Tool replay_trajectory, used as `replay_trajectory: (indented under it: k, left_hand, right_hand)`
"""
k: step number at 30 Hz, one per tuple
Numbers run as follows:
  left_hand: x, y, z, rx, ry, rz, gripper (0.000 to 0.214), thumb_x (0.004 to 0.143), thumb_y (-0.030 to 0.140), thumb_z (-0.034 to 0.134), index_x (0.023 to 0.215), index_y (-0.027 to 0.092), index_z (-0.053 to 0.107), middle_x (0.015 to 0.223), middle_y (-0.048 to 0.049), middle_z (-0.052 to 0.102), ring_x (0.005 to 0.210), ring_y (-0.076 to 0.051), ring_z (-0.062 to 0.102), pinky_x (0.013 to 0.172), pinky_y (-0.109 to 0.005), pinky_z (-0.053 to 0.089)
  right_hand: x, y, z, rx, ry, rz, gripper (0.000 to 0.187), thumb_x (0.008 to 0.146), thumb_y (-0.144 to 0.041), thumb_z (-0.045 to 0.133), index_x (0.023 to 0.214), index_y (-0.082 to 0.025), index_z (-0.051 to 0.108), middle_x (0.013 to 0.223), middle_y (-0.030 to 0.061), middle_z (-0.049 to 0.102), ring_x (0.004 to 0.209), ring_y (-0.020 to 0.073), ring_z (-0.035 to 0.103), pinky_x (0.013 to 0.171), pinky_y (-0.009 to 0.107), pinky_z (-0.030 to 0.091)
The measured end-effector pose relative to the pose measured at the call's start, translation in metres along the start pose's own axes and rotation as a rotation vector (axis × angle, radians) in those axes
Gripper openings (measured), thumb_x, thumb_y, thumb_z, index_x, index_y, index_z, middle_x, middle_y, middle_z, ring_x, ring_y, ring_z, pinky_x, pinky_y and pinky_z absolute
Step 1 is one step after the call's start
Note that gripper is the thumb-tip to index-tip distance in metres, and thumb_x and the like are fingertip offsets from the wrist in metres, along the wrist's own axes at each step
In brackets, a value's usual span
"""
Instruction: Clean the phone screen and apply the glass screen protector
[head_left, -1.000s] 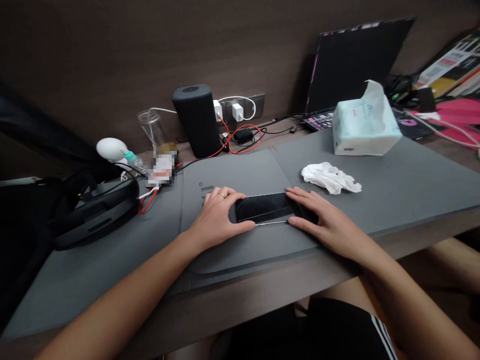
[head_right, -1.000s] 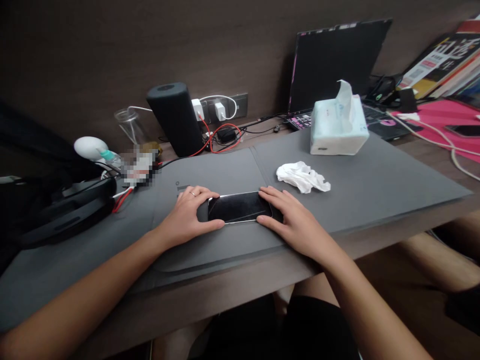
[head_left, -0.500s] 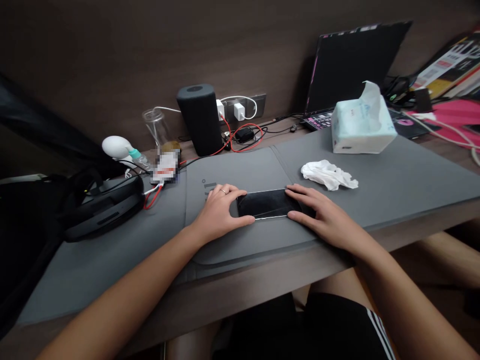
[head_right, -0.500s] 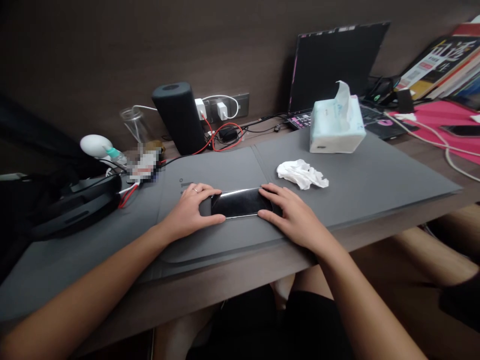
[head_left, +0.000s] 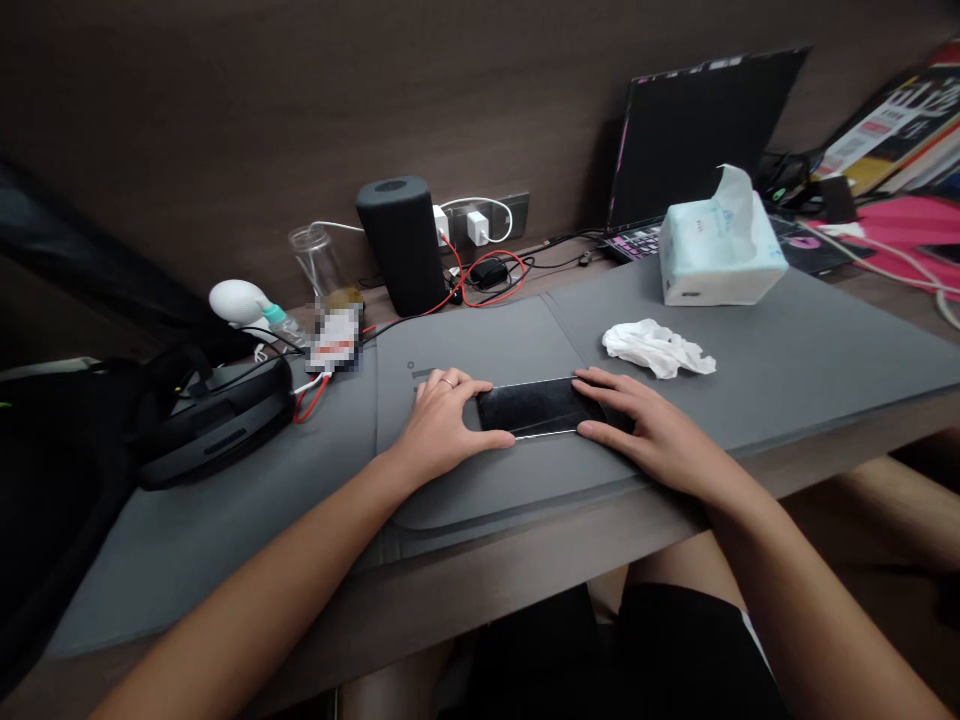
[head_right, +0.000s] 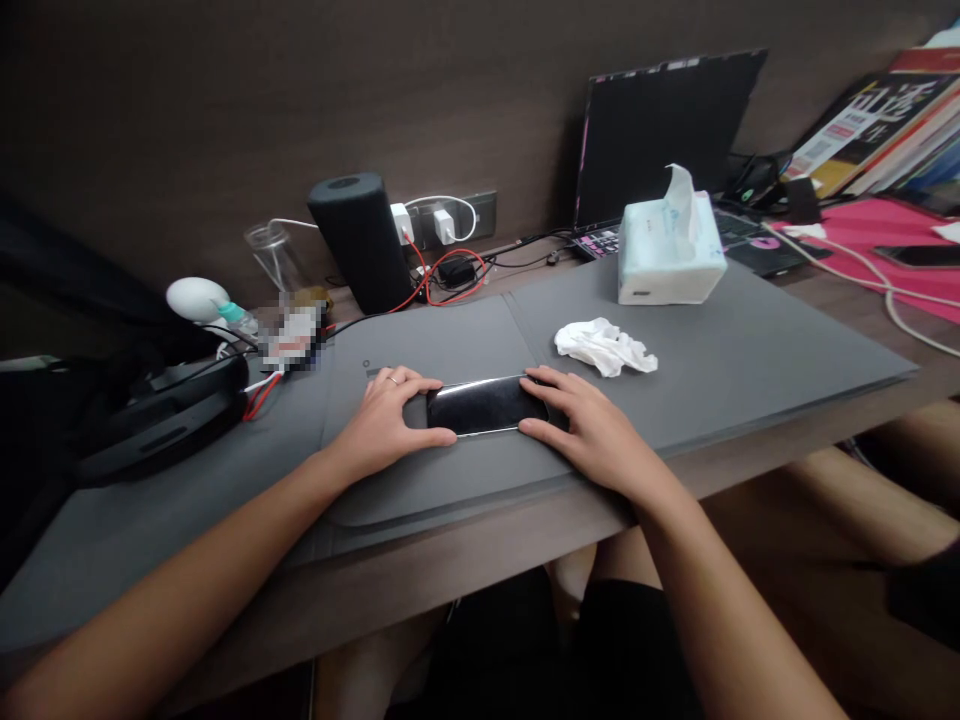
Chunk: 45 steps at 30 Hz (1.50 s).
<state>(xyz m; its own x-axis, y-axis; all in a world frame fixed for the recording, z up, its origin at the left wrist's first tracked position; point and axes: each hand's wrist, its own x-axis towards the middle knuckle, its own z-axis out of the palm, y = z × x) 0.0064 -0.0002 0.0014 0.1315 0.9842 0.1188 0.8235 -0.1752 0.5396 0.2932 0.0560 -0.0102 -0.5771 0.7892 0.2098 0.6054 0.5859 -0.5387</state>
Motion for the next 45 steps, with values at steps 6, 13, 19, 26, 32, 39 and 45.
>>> replay_trajectory:
  k: [6,13,19,26,32,39,45]
  left_hand:
    - [0.000,0.001,0.000,0.004,0.003,0.000,0.058,0.073,0.053,0.080,0.122,0.027,0.064,0.115,-0.0046,0.060,0.114,-0.030,0.050,0.101,-0.047,0.039]
    - [-0.001,0.000,0.001,-0.001,0.005,0.011,0.057,0.073,0.053,0.080,0.121,0.027,0.065,0.116,-0.0051,0.060,0.116,-0.030,0.050,0.102,-0.047,0.039]
    - [0.000,-0.001,0.001,-0.010,-0.002,0.017,0.057,0.073,0.054,0.079,0.121,0.027,0.065,0.117,-0.0051,0.061,0.115,-0.030,0.051,0.101,-0.048,0.039]
    - [0.000,0.000,0.000,-0.002,0.002,0.020,0.058,0.072,0.055,0.080,0.121,0.027,0.066,0.117,-0.0048,0.061,0.115,-0.030,0.051,0.101,-0.048,0.040]
    - [0.002,-0.001,0.001,-0.007,0.007,0.016,0.060,0.071,0.056,0.081,0.121,0.026,0.067,0.115,-0.0045,0.061,0.114,-0.029,0.051,0.102,-0.046,0.040]
    - [0.001,0.001,0.000,-0.017,0.004,0.015,0.058,0.072,0.055,0.080,0.120,0.026,0.066,0.114,-0.0045,0.062,0.114,-0.029,0.051,0.101,-0.046,0.040]
    - [0.000,-0.001,0.001,-0.020,0.000,0.021,0.059,0.073,0.055,0.079,0.122,0.025,0.065,0.117,-0.0050,0.060,0.115,-0.030,0.050,0.100,-0.047,0.040]
  right_hand:
    - [-0.001,-0.006,-0.002,-0.022,-0.024,0.010,0.062,0.088,-0.060,0.061,0.143,-0.031,0.055,0.154,0.0068,0.047,0.141,0.0329,0.042,0.117,0.056,0.034]
    - [-0.001,-0.007,-0.002,-0.003,-0.001,-0.006,0.062,0.089,-0.056,0.061,0.145,-0.034,0.050,0.152,0.0056,0.050,0.141,0.0319,0.043,0.116,0.056,0.035]
    - [-0.002,-0.007,-0.002,0.025,0.003,0.003,0.052,0.092,-0.055,0.058,0.138,-0.031,0.059,0.153,0.0065,0.048,0.141,0.0310,0.043,0.117,0.056,0.033]
    - [-0.003,-0.006,-0.002,0.039,-0.003,0.015,0.054,0.091,-0.055,0.058,0.140,-0.032,0.057,0.154,0.0058,0.048,0.142,0.0319,0.042,0.116,0.060,0.032]
    - [-0.003,-0.004,-0.001,0.042,0.000,0.009,0.054,0.092,-0.055,0.057,0.140,-0.031,0.058,0.155,0.0051,0.047,0.143,0.0307,0.040,0.117,0.056,0.032]
    - [-0.002,-0.005,0.001,0.031,-0.020,0.032,0.054,0.092,-0.054,0.058,0.141,-0.032,0.056,0.157,0.0037,0.043,0.146,0.0308,0.036,0.119,0.058,0.027]
    - [-0.004,-0.013,-0.027,0.065,0.204,0.009,0.045,0.093,-0.048,0.059,0.134,-0.031,0.062,0.147,0.0043,0.056,0.136,0.0303,0.049,0.115,0.053,0.037]
